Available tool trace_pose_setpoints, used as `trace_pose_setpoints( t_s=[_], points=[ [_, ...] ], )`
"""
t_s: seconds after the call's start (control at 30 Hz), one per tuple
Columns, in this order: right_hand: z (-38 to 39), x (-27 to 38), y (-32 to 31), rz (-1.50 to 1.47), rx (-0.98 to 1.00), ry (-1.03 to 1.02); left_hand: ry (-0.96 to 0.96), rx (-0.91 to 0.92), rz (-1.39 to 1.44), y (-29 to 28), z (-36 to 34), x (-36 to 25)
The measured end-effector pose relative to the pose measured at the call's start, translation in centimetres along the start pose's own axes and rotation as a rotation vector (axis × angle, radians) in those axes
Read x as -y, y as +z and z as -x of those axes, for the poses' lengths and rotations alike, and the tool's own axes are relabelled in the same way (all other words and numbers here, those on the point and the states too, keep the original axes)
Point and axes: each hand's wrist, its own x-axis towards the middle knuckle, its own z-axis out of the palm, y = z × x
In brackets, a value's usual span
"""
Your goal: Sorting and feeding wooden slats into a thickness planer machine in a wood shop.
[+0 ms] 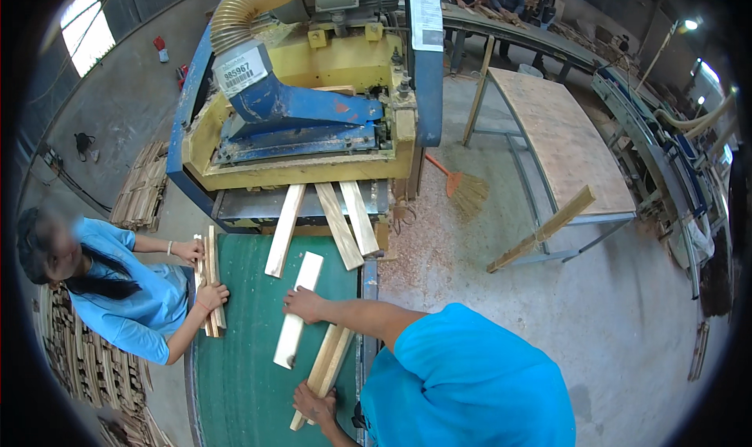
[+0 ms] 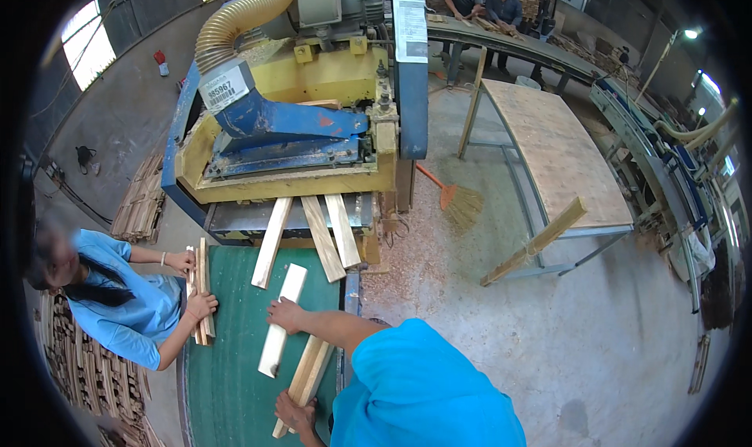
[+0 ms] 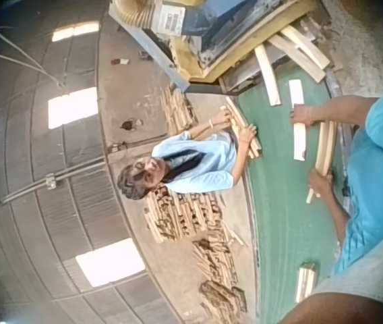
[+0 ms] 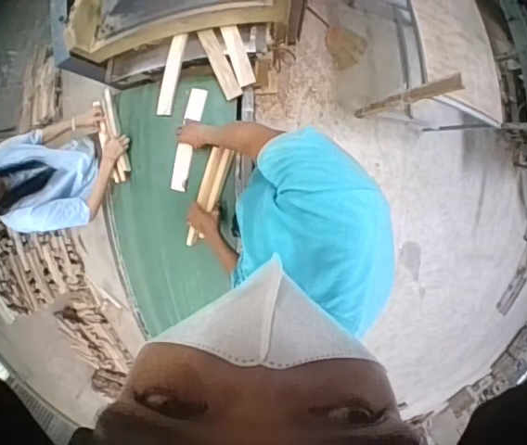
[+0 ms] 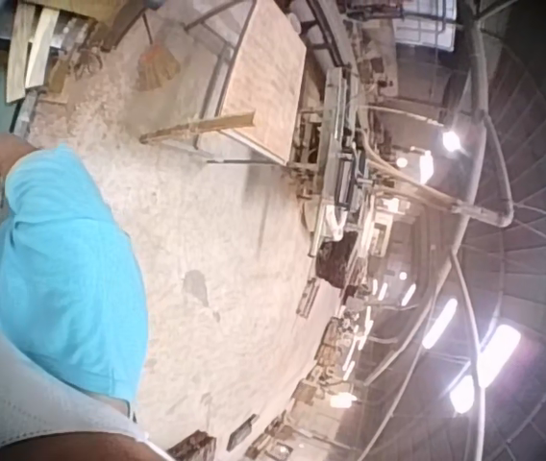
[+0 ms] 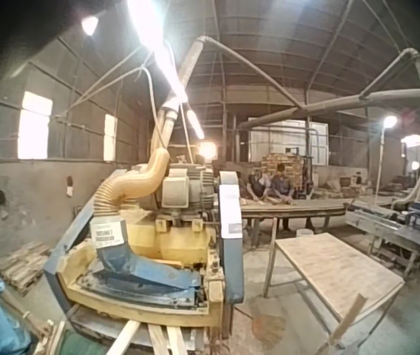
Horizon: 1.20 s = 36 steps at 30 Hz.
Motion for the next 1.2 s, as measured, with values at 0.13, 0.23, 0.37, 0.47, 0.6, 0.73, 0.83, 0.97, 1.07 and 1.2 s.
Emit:
trace_pose_setpoints(
  t_s=[0.13,0.23,0.37,0.47,0.6,0.73,0.83,0.97,1.07,1.2],
  points=[
    [0.2,0.4,0.6,-0.018,0.060,-0.117,-0.038,-0.030,0.073,-1.1,0.6,-1.2],
    [0.3,2.5,1.2,-0.160,0.127,-0.265,0.053,-0.226,0.046,-2.0,1.6,-2.1],
    [2.2,9.8,2.2,-0.447,0.277,-0.400,0.039,-0.279,-0.071,-3.7,2.6,-2.4],
    [3.5,12.9,2.3,-0.584,0.219,-0.474,0.099,-0.218,-0.098,0.0,3.1,2.2],
    [0.7,8.5,0.3,-0.612,0.156,-0.281,0.097,-0.137,0.018,-1.8,3.4,2.7],
    [-2.4,-0.5,-3.5,-0.239,-0.092,-0.059,0.018,-0.090,0.047,-3.5,3.3,2.6],
    [-2.8,-6.1,-4.4,0.014,-0.277,0.006,0.068,-0.122,0.048,-2.9,3.0,3.2],
    [-7.7,-10.2,3.3,-0.010,-0.164,0.249,0.071,-0.131,0.143,2.0,3.7,6.8],
    [-9.2,-4.0,1.9,0.094,-0.024,0.043,-0.022,0.035,-0.023,-1.5,4.1,4.9],
    [-8.1,-3.3,1.8,0.137,-0.211,-0.067,0.084,-0.042,0.040,0.0,2.5,5.4]
  ],
)
